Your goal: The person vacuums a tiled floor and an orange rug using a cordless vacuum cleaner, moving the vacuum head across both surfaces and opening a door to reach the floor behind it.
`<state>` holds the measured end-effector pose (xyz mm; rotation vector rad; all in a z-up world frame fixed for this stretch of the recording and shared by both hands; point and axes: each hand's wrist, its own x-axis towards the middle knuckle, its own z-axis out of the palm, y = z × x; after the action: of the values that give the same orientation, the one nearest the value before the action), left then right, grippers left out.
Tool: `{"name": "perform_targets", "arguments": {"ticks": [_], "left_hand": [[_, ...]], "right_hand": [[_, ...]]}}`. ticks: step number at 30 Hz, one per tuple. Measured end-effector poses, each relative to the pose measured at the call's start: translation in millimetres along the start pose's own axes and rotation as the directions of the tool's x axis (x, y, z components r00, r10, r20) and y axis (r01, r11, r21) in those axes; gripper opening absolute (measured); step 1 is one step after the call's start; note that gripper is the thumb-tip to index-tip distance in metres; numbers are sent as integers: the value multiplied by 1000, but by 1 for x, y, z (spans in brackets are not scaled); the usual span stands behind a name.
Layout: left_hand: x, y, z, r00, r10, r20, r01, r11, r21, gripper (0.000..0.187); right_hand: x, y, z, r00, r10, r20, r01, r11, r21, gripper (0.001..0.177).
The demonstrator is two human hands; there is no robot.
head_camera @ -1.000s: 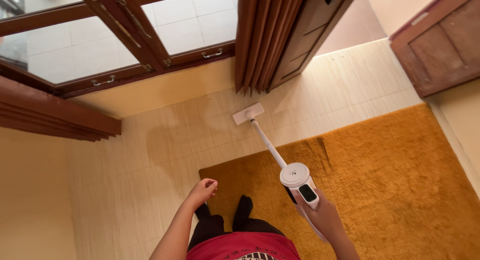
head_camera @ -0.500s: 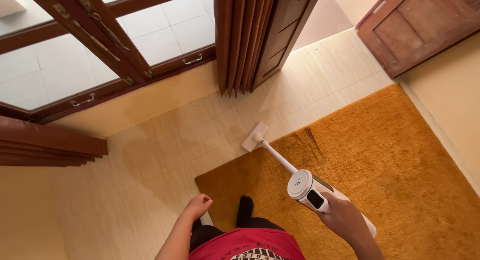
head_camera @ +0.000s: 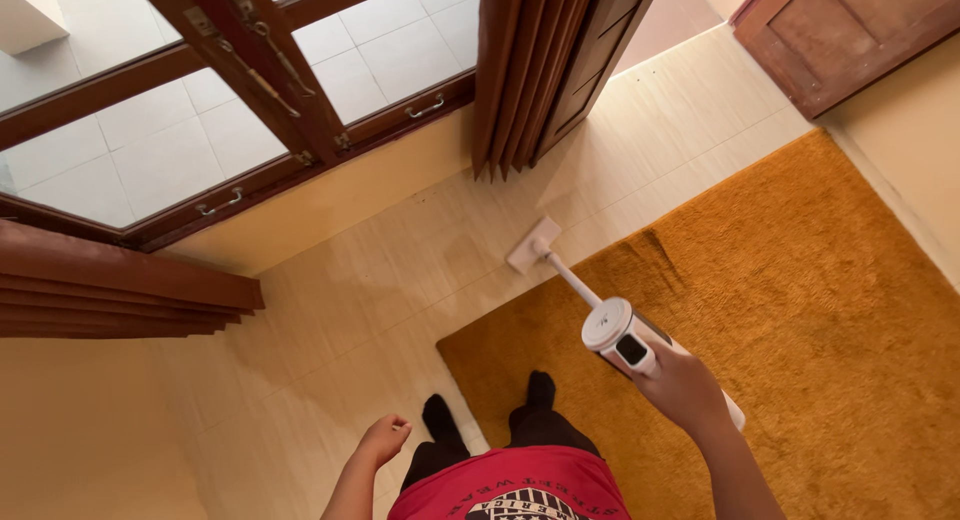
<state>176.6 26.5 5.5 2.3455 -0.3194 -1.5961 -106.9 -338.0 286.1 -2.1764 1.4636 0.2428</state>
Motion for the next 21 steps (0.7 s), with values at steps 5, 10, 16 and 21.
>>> {"name": "perform_targets", "arguments": {"ticks": [5,10,16,21], "left_hand": [[-6,-45,-26,997,48,-64,-46,999,23,36],[-8,-72,-41,999,35,-33,-38,994,-105,35],[-13,-95,-58,997,64,-32,-66,993,-99,35],[-21,-109,-70,998,33,-51,-32,999,25,36]], "right_hand": [[10,-19,53,997,-47,-61,54,992,115,44],[17,-52,95,989,-76,-125,97,981,168,40],[19,-73,151,984,-103,-148,148,929,338,51],[28,-52,209,985,-59,-164,110,940,322,50]]}}
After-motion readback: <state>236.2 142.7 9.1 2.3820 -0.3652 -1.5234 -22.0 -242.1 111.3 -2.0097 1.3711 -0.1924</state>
